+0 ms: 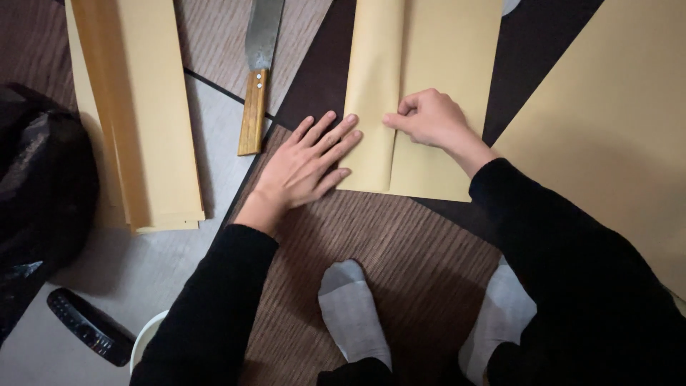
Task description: Cutting large sheets of paper into strips by folding and using a knife
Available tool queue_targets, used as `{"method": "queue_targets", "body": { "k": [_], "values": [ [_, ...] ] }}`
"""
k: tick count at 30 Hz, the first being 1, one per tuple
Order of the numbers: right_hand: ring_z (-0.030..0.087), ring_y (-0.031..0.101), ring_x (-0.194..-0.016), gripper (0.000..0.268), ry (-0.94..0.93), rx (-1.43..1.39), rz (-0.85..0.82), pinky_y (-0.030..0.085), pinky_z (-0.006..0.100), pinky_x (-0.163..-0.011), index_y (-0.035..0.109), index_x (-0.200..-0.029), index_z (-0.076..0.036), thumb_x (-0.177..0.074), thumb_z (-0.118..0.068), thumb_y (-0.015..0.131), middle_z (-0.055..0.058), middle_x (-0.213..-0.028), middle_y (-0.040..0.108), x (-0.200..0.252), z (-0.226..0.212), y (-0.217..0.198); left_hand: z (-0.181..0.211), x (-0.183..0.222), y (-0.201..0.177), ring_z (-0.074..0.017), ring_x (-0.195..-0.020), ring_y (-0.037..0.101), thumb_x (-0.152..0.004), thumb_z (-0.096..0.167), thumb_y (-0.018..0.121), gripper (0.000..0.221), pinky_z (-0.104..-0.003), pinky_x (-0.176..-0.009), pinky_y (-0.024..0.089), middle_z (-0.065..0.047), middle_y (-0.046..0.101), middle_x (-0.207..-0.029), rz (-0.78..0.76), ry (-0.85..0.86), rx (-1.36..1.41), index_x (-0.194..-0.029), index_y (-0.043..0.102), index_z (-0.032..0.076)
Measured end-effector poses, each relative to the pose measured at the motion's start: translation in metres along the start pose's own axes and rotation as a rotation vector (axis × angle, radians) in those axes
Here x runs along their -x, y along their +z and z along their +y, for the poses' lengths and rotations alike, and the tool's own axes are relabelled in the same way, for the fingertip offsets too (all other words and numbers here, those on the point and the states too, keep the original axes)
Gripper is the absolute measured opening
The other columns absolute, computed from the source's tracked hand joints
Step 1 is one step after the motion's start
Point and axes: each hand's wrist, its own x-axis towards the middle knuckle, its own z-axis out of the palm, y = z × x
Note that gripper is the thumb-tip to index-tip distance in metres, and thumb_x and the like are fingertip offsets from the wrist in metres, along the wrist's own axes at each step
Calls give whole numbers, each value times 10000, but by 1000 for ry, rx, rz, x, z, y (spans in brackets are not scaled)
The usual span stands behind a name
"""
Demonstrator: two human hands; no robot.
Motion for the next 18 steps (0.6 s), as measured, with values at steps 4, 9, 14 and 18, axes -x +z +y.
{"method": "queue_targets", "body": {
  "k": [4,9,14,18],
  "values": [
    [201,808,-792,362,53,43,-12,599,335,-856,860,-960,-256,-893,-610,825,-47,-772,784,-6,2,8,-8,1,-3,-348,-1711,371,-1195,551,466,695,-565,-1368,312,-56,357,-1890,-19,37,-20,-1819,404,250],
    [351,820,-1061,337,66,127,-10,618,469,-975,897,-996,-276,-898,-591,832,24,-965,850,2,-6,3,-11,2,-4,-338,-1732,325,-1211,577,397,691,-555,-1389,259,-32,328,-1901,-40,52,-21,-1832,372,275],
    [370,813,-1105,355,67,145,-11,621,486,-992,901,-1022,-255,-910,-584,828,38,-989,853,5,-9,0,-8,3,4,-348,-1740,297,-1214,588,370,691,-572,-1387,244,-38,319,-1904,-19,42,-16,-1831,372,276],
    [322,832,-924,306,31,101,14,628,457,-918,878,-959,-224,-900,-522,838,19,-853,814,3,-3,1,-6,5,17,-379,-1747,262,-1202,606,377,712,-617,-1383,216,-39,305,-1907,3,27,21,-1833,371,278]
  ]
}}
